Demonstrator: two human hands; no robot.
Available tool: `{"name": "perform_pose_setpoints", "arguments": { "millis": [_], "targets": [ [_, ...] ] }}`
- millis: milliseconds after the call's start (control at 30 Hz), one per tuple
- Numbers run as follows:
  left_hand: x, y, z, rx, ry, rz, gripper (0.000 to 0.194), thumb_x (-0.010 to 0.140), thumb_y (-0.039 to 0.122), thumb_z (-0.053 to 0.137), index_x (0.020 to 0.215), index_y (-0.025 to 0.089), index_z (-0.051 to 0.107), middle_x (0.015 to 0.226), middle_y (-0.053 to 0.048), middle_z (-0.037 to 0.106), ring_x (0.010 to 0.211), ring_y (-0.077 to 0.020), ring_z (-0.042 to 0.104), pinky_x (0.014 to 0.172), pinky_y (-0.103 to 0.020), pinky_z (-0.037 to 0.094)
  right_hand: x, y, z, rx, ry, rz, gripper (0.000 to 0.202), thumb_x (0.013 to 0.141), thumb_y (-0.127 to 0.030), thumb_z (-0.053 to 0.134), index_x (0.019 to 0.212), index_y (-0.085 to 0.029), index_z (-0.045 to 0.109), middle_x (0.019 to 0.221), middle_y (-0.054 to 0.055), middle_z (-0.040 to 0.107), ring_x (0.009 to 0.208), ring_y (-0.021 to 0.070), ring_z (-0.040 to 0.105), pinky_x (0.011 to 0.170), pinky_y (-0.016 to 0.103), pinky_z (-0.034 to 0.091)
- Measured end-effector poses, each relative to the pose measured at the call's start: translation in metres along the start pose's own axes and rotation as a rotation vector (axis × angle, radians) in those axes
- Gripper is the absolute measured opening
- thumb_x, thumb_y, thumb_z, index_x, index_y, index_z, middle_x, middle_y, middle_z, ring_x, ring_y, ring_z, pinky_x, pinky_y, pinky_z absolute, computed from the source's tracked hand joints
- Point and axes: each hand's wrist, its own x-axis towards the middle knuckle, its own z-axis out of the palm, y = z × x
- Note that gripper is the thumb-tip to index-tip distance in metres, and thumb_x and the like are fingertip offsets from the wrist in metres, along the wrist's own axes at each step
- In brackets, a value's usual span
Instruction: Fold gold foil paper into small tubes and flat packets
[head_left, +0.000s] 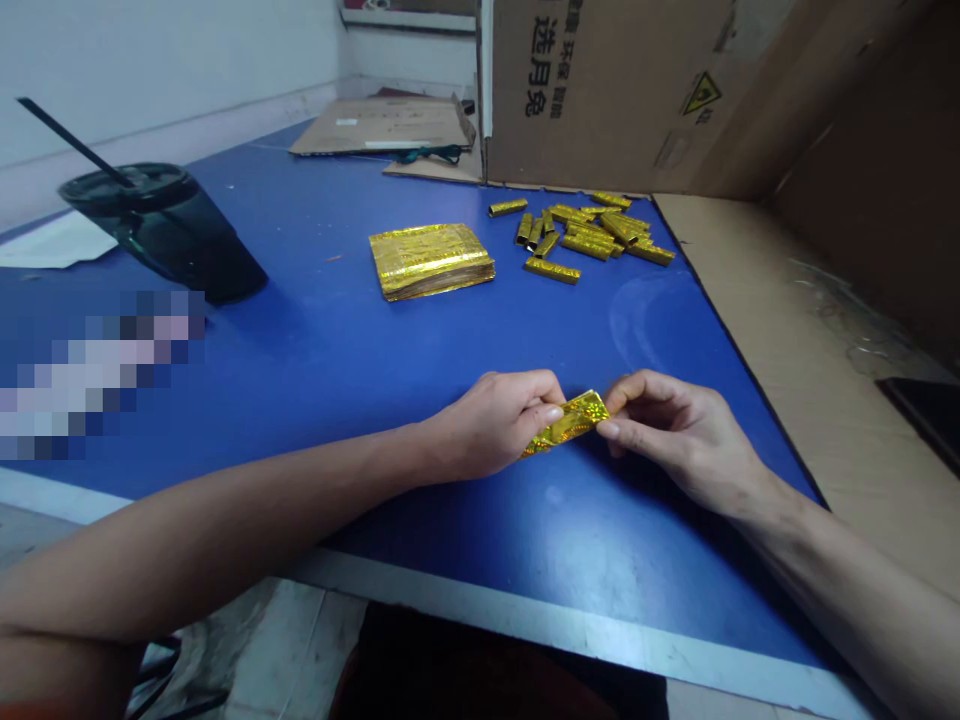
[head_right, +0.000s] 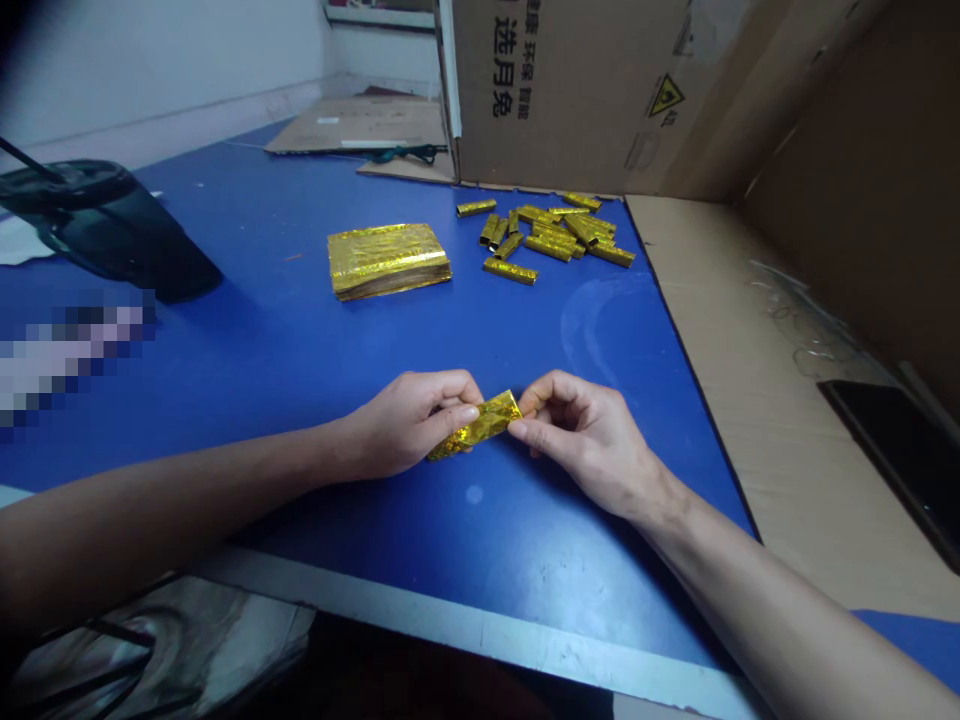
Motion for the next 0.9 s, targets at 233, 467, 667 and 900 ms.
{"name": "perform_pose_setpoints", "arguments": {
  "millis": [233, 467, 667, 900],
  "targets": [
    [-0.0016, 0.0028, -0.0019, 0.130, 0.022, 0.056, 0.015, 0.081, 0.016, 0.040, 0.076, 0.015, 0.054, 0.061, 0.004, 0.055, 0.055, -0.0064, 0.048, 0.055, -0.018, 0.035, -0.0024, -0.0008, 0.0023, 0.054, -0.035, 0.034, 0.019, 0.070, -0.026, 0.065, 0.064, -0.018, 0.049, 0.057, 0.000, 0.060, 0.056, 0.0116, 0.056, 0.055, 0.025, 0.045],
    [-0.0029, -0.0001, -0.0016, 0.268, 0.047, 0.117, 0.017, 0.083, 0.020, 0.038, 0.082, 0.017, 0.055, 0.064, 0.003, 0.056, 0.055, -0.0076, 0.048, 0.055, -0.018, 0.034, -0.0019, 0.0007, 0.0058, 0.143, -0.028, 0.049, 0.026, 0.071, -0.026, 0.065, 0.091, -0.018, 0.050, 0.063, -0.002, 0.059, 0.055, 0.0118, 0.059, 0.057, 0.027, 0.047],
    [-0.0022, -0.0044, -0.0021, 0.381, 0.068, 0.150, 0.018, 0.084, 0.023, 0.037, 0.085, 0.017, 0.054, 0.067, 0.002, 0.056, 0.056, -0.0091, 0.049, 0.055, -0.020, 0.035, -0.0033, 0.0002, 0.0019, -0.242, -0.048, 0.068, 0.026, 0.077, -0.039, 0.055, 0.065, -0.016, 0.054, 0.053, -0.002, 0.049, 0.046, 0.0079, 0.043, 0.043, 0.022, 0.035],
    [-0.0007, -0.0032, -0.0054, 0.304, 0.081, 0.162, 0.016, 0.083, 0.020, 0.038, 0.080, 0.016, 0.053, 0.062, 0.004, 0.053, 0.053, -0.0072, 0.045, 0.054, -0.018, 0.033, -0.0043, 0.0010, -0.0010, -0.256, -0.087, 0.003, 0.024, 0.079, -0.041, 0.053, 0.074, -0.017, 0.055, 0.060, -0.001, 0.051, 0.052, 0.0089, 0.045, 0.047, 0.022, 0.036]
  ]
}}
